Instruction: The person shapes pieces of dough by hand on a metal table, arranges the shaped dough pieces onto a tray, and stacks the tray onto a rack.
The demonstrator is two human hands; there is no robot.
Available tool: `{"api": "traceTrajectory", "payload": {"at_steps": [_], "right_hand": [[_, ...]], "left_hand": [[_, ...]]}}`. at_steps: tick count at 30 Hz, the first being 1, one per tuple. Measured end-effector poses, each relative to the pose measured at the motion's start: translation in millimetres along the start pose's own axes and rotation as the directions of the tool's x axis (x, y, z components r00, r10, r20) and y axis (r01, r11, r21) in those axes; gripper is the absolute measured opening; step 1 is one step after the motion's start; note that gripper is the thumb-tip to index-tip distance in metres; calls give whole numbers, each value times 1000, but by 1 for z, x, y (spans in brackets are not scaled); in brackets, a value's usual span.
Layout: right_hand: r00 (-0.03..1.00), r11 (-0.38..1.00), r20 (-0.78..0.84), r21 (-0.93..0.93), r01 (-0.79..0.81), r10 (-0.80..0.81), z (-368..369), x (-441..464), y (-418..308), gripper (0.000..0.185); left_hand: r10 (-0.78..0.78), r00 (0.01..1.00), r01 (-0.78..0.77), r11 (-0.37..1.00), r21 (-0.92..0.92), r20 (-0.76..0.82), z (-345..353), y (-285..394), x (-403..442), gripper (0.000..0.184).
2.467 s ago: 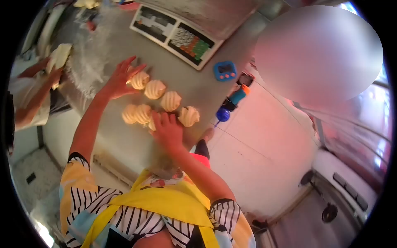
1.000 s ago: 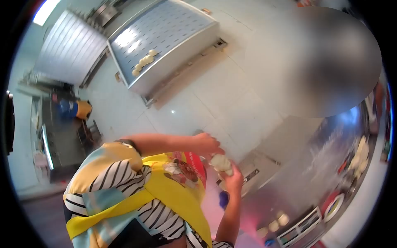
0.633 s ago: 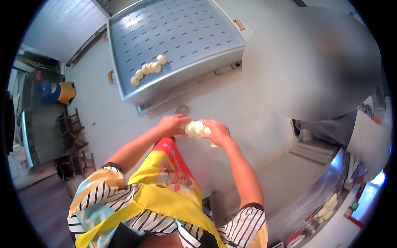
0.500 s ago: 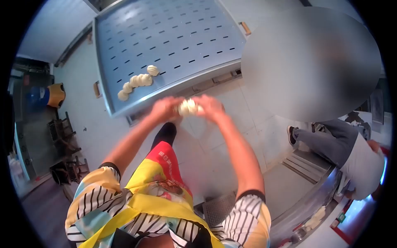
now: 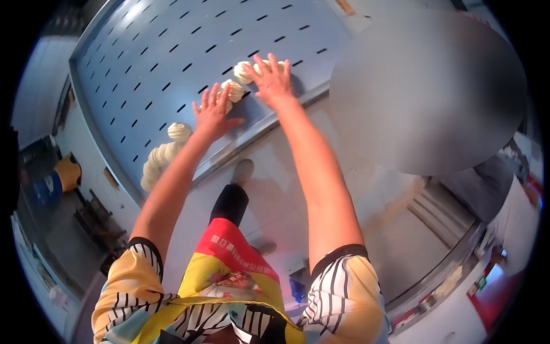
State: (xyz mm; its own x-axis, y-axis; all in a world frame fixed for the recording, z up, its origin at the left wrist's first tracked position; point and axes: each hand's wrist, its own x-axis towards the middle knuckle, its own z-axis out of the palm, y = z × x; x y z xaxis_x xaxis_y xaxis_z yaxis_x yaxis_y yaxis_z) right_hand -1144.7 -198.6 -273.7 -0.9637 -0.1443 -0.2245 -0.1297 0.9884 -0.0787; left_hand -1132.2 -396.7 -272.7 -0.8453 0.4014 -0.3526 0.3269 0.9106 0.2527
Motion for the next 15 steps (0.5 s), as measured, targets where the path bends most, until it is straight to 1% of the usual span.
{"api": "traceTrajectory", "payload": {"at_steps": [1,3,5,7,8,9,10,11,12,14,15], "right_hand": [[985,996,-163,87,-36,50,0,-19,-3,83],[958,930,-193,340,-139,214,-17,-82,-15,82],[914,828,-168,507,-240,368,-17,-167,-27,80],[860,692,-99,643,-329,501,-9,-271,-41,79],[809,635,-66,658,-405,584,-12,-325,-49,78],[740,561,-31,674,-481,672,-18,-379,-58,78],[653,491,-19,676,-550,758,-27,-438,-68,78],[561,417,-9,679,-605,828,-36,-492,-77,77],[444,291,63,670,-682,894,-50,-547,-86,78],[180,130,8,663,-737,984,-61,-662,-115,76],[81,77,-25,665,-743,996,-59,-718,-122,75]], "left_hand": [[33,999,-33,999,-8,-35,-5,5,-8,99],[119,987,-123,992,-33,-105,-15,22,-33,96],[282,945,-307,940,-148,-166,-25,58,-70,85],[460,884,-466,858,-216,-80,-32,108,-111,79],[563,825,-556,794,-246,-48,-38,139,-136,74],[667,745,-643,714,-279,-11,-44,170,-162,69],[763,645,-718,627,-302,52,-46,200,-193,63],[839,533,-778,538,-326,111,-45,229,-218,57],[904,406,-830,425,-361,133,-41,259,-244,56],[972,150,-882,213,-420,178,-32,319,-307,54],[986,22,-892,94,-442,165,-22,355,-338,54]]}}
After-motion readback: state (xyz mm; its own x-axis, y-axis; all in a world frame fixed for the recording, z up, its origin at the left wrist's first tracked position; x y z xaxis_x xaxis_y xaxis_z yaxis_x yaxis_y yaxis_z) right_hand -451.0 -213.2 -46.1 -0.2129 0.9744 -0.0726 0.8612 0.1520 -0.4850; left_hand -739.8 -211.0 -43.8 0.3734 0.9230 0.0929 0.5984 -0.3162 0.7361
